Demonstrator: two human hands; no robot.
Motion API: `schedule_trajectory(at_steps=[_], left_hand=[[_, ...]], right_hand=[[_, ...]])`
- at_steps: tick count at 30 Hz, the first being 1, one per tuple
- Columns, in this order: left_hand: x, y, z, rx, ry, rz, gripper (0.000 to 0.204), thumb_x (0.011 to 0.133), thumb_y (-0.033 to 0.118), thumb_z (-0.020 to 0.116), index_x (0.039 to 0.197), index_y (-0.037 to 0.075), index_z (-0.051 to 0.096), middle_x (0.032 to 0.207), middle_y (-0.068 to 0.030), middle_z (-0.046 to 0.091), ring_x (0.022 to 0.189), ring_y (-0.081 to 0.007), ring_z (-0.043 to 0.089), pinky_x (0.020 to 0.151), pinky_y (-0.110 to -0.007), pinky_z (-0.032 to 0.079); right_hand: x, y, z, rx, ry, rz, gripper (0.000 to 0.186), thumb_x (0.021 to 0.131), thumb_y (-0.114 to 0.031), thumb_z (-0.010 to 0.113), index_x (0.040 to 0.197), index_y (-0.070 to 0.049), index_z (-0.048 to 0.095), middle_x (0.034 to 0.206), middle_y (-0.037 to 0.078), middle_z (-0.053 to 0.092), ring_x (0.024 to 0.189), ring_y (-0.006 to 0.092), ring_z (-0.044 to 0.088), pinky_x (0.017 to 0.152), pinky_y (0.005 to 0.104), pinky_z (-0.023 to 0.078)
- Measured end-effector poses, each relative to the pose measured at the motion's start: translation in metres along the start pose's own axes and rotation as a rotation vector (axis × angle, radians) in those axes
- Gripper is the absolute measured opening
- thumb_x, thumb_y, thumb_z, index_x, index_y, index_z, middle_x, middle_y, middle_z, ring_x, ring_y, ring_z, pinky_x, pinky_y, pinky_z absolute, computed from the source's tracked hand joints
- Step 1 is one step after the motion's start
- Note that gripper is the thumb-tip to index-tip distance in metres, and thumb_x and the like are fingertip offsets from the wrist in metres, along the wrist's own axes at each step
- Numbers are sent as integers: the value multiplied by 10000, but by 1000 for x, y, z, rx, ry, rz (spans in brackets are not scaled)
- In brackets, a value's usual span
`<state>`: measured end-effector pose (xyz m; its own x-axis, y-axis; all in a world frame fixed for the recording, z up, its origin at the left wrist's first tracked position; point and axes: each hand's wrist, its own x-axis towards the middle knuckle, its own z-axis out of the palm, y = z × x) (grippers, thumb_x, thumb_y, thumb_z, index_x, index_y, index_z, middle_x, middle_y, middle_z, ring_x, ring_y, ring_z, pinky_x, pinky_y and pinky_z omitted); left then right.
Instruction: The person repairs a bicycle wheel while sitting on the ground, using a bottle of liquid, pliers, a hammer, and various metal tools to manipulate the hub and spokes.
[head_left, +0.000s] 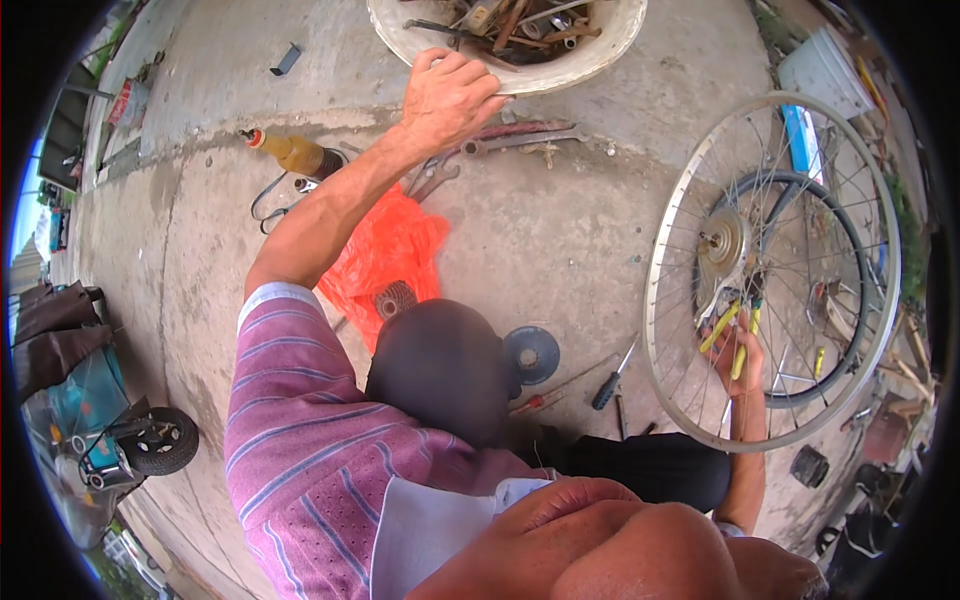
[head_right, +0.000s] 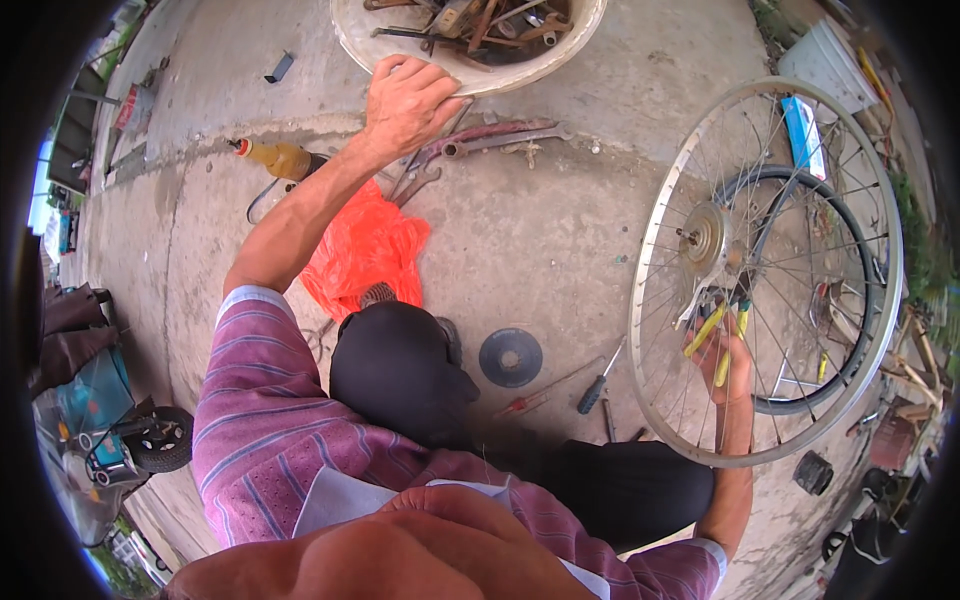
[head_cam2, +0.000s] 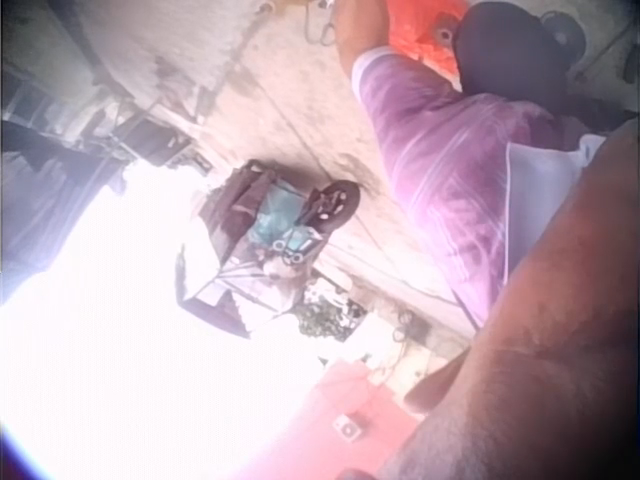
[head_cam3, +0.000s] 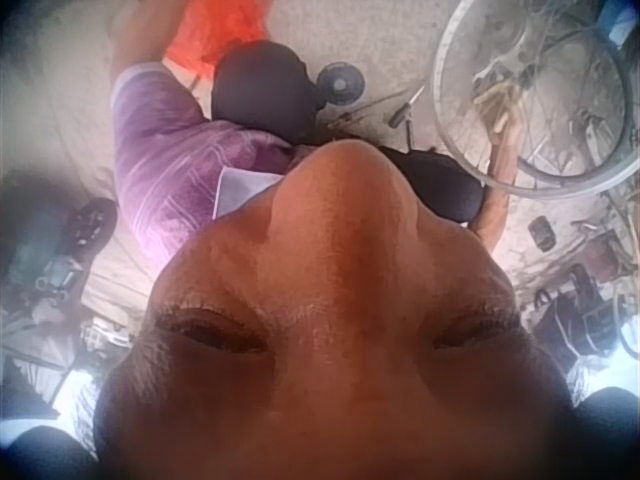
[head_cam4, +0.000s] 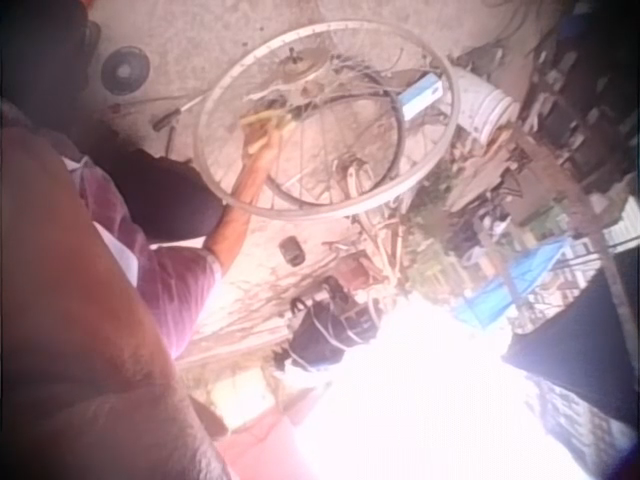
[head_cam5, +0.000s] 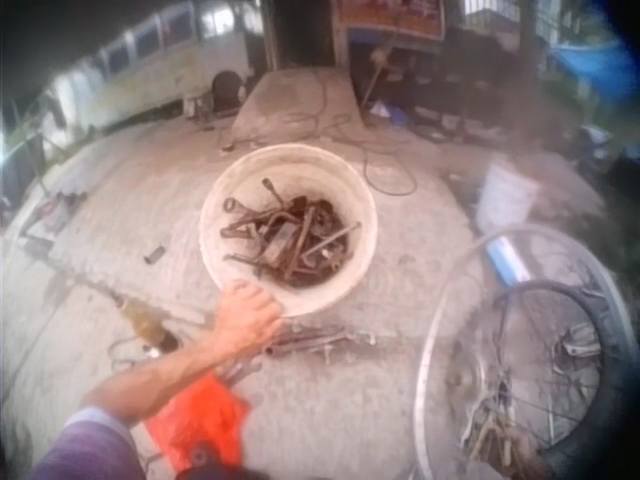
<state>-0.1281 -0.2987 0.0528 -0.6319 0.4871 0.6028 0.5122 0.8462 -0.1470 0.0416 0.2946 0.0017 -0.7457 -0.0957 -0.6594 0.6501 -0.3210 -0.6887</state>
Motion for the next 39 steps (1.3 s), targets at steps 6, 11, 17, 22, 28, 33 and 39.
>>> schedule_trajectory(at_steps=[6, 11, 17, 22, 28, 33, 39], left_hand=[[-3, 2, 2, 13, -24, -1, 176, 822, 298, 771, 882, 161, 679, 880, 27, 622, 922, -189, 615, 932, -403, 414], [-7, 3, 4, 8, -53, -9, 179, 821, 300, 762, 897, 160, 680, 901, 27, 628, 954, -184, 613, 933, -404, 416], [-8, 5, 3, 1, -64, -9, 195, 812, 287, 760, 930, 156, 678, 923, 18, 634, 963, -190, 616, 936, -405, 417], [-10, 8, 1, 1, -80, -3, 207, 799, 247, 756, 966, 155, 674, 920, 11, 620, 965, -196, 612, 903, -403, 430], [-61, 33, 13, -53, -277, 144, 249, 784, 176, 699, 1017, 122, 632, 909, -7, 572, 895, -211, 591, 823, -366, 455], [-68, 32, 27, -111, -354, 291, 223, 797, 163, 684, 999, 101, 612, 903, -27, 555, 884, -211, 590, 829, -362, 458], [-38, 36, 28, -179, -255, 223, 227, 796, 139, 696, 995, 79, 604, 895, -39, 551, 850, -218, 588, 811, -355, 461]], right_hand=[[0, -2, 5, -9, -9, 2, 763, 839, -270, 602, 1554, -177, 352, 1337, 153, 530, 1174, 347, 564, 1028, 518, 455], [1, -1, 2, 6, -12, -12, 767, 824, -279, 616, 1545, -182, 372, 1313, 142, 554, 1163, 342, 574, 1032, 515, 444], [2, 2, -5, 22, -13, -8, 771, 822, -288, 625, 1543, -192, 367, 1320, 138, 568, 1186, 350, 579, 1042, 520, 434], [3, 2, -3, 31, -22, -17, 776, 826, -301, 633, 1543, -193, 356, 1316, 139, 574, 1196, 354, 582, 1044, 528, 430], [3, 0, -4, 48, -17, -29, 779, 828, -310, 643, 1541, -193, 353, 1307, 145, 576, 1199, 355, 582, 1044, 530, 428], [1, 2, 1, 40, -18, 1, 790, 827, -315, 649, 1543, -180, 344, 1298, 154, 574, 1191, 356, 588, 1033, 527, 439], [0, -2, 0, 48, -69, -37, 730, 846, -340, 654, 1495, -146, 382, 1250, 167, 600, 1165, 354, 607, 1023, 549, 475]])
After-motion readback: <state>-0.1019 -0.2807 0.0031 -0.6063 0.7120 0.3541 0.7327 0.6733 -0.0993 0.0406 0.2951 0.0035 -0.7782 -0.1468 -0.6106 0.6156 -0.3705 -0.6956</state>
